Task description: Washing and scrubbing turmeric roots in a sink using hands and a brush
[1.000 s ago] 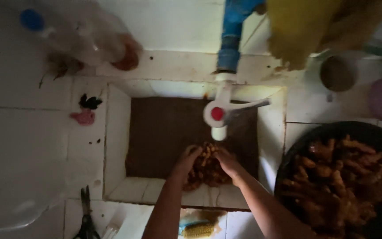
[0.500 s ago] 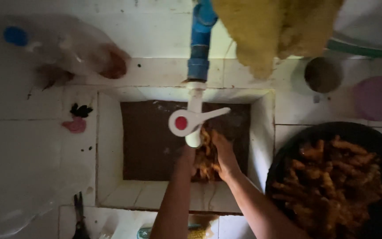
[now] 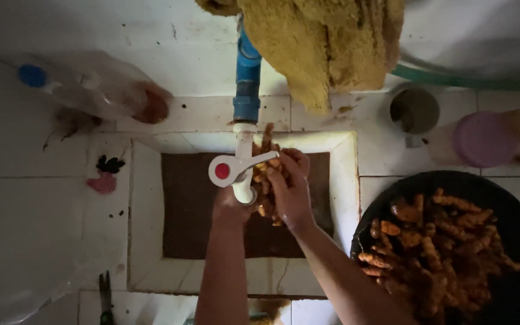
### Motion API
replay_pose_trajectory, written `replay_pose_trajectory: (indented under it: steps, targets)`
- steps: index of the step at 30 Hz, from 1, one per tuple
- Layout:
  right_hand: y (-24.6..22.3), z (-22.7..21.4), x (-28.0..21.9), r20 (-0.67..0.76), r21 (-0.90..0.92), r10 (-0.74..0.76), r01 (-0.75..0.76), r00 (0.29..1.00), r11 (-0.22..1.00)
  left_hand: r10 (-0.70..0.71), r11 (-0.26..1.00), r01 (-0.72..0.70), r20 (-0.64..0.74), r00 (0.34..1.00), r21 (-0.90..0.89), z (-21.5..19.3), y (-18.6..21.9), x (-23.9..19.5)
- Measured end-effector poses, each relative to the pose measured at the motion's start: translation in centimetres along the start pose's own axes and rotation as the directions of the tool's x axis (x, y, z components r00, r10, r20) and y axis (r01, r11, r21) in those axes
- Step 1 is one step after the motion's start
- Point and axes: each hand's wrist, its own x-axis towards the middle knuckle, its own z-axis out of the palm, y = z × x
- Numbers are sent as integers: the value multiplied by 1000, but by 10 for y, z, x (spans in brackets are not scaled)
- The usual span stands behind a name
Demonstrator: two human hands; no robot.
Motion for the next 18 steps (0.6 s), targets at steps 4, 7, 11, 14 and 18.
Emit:
replay_pose_trajectory:
  steps: [4,7,11,14,18]
  targets:
    - [-20,19,-19,-51,67,-157,160,986,985,-402,-52,704,660,634,-708,-195,81,80]
    - [-54,16,-39,-32,137,-102,106,994,985,-124,132,595,582,804,-793,-262,73,107]
    - [-48,24,-73,-73,-51,-207,204,976,978,318,523,130,335,887,-842,-325,94,124]
    - [-31,27,-90,-70,49,-236,240,969,970,-94,-425,807,907,411,-410,-322,102,102]
    - [-46,39,-74,-67,-62,-335,331,940,942,-182,-317,786,847,499,-531,-293,64,83]
